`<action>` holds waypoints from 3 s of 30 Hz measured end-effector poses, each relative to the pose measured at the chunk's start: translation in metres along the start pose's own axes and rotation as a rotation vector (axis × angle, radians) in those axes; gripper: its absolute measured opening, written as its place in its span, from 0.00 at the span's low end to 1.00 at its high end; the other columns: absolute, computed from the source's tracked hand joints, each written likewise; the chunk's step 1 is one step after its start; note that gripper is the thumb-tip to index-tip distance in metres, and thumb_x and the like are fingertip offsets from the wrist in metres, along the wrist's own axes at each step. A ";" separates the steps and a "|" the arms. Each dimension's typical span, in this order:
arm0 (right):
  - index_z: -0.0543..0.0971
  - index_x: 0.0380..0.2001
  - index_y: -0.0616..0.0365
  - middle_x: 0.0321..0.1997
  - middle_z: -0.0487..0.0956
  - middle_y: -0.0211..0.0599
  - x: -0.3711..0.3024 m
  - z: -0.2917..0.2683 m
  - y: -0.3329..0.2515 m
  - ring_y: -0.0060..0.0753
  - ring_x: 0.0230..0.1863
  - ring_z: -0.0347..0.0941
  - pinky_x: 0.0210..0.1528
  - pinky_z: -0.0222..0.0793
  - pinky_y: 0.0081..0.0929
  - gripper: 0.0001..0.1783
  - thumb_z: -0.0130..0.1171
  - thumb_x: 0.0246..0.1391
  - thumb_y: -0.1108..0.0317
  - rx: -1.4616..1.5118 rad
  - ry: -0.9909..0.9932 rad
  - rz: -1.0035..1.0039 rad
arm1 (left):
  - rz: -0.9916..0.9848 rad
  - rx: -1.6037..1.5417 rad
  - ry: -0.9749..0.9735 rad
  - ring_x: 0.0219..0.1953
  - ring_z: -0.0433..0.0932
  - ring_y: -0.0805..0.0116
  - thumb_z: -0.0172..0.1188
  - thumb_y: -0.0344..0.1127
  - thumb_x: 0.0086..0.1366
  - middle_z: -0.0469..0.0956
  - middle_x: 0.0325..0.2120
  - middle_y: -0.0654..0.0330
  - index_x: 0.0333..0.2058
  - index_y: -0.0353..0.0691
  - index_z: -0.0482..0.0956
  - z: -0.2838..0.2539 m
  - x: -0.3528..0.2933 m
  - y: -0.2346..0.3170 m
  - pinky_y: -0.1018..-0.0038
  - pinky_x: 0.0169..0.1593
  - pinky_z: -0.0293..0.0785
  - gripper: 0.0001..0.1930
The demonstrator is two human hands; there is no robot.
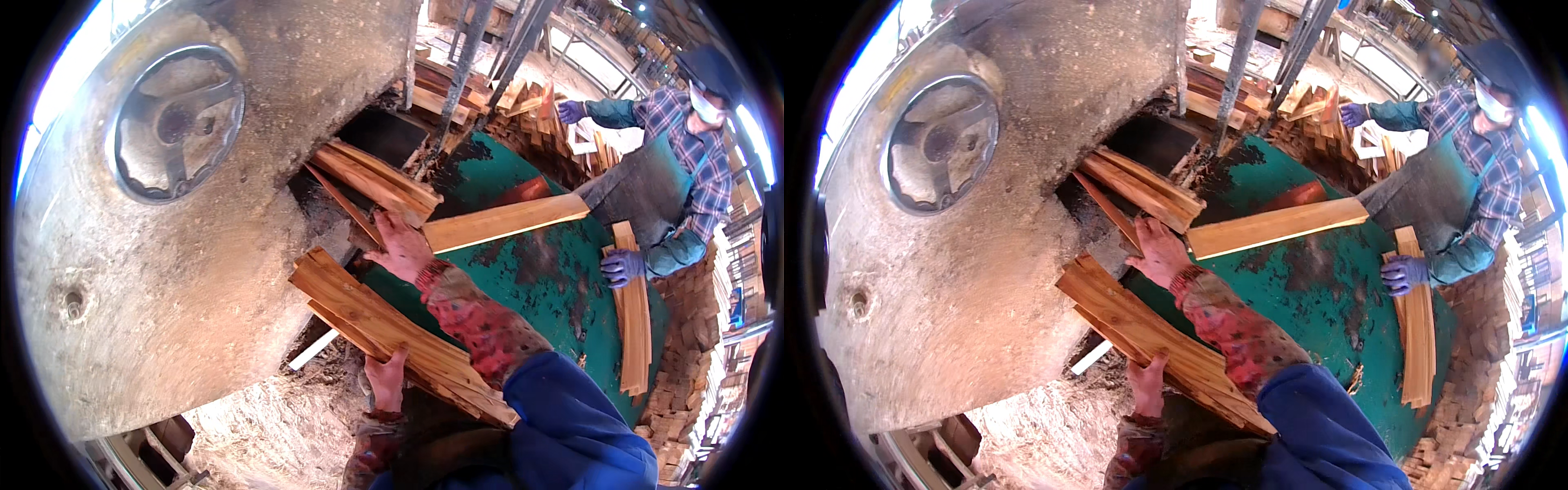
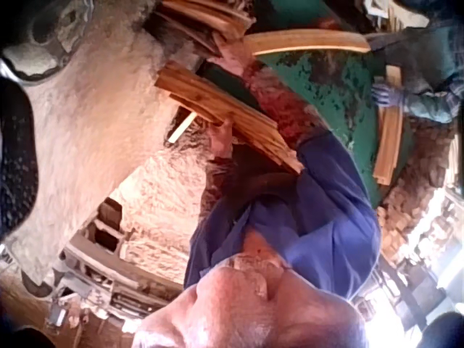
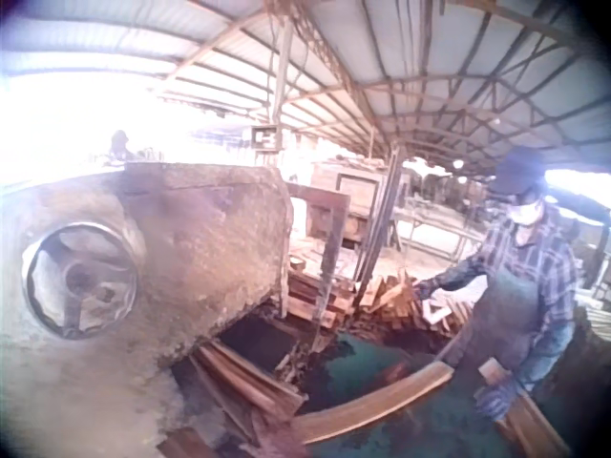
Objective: The person picks up cut wooden planks from a green workbench and stacks them in a pile. The person repeatedly lifts planks and places them in a growing stack.
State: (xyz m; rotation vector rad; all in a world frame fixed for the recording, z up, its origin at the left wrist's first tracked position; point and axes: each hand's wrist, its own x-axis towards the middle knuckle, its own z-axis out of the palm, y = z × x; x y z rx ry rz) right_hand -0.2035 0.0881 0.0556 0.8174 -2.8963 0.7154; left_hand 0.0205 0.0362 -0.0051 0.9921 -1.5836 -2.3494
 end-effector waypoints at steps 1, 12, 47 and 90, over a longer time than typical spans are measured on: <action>0.61 0.60 0.59 0.53 0.67 0.50 0.010 0.009 -0.008 0.54 0.56 0.66 0.54 0.67 0.42 0.41 0.66 0.47 0.56 -0.004 -0.031 0.002 | 0.024 0.012 0.004 0.42 0.75 0.70 0.68 0.29 0.54 0.78 0.43 0.60 0.51 0.32 0.72 -0.001 0.000 0.001 0.74 0.48 0.71 0.25; 0.65 0.59 0.55 0.47 0.72 0.52 -0.063 0.010 0.011 0.61 0.44 0.71 0.43 0.71 0.48 0.29 0.50 0.51 0.76 0.205 -0.201 -0.039 | -0.057 0.033 0.012 0.41 0.78 0.69 0.67 0.31 0.53 0.80 0.40 0.57 0.48 0.31 0.73 -0.004 -0.001 0.004 0.74 0.47 0.74 0.24; 0.60 0.64 0.57 0.65 0.59 0.42 -0.156 -0.140 0.215 0.52 0.66 0.53 0.64 0.58 0.46 0.58 0.77 0.25 0.58 -0.403 -0.265 0.232 | -0.097 -0.036 -0.035 0.47 0.73 0.64 0.67 0.29 0.55 0.74 0.48 0.54 0.55 0.28 0.67 -0.002 -0.005 0.002 0.69 0.51 0.72 0.30; 0.66 0.52 0.62 0.51 0.77 0.51 -0.370 -0.147 0.198 0.49 0.54 0.74 0.57 0.68 0.38 0.43 0.71 0.33 0.54 -0.046 -0.200 0.901 | -0.103 0.126 -0.048 0.49 0.72 0.62 0.67 0.36 0.57 0.74 0.49 0.53 0.54 0.27 0.67 -0.021 0.002 -0.003 0.64 0.57 0.67 0.30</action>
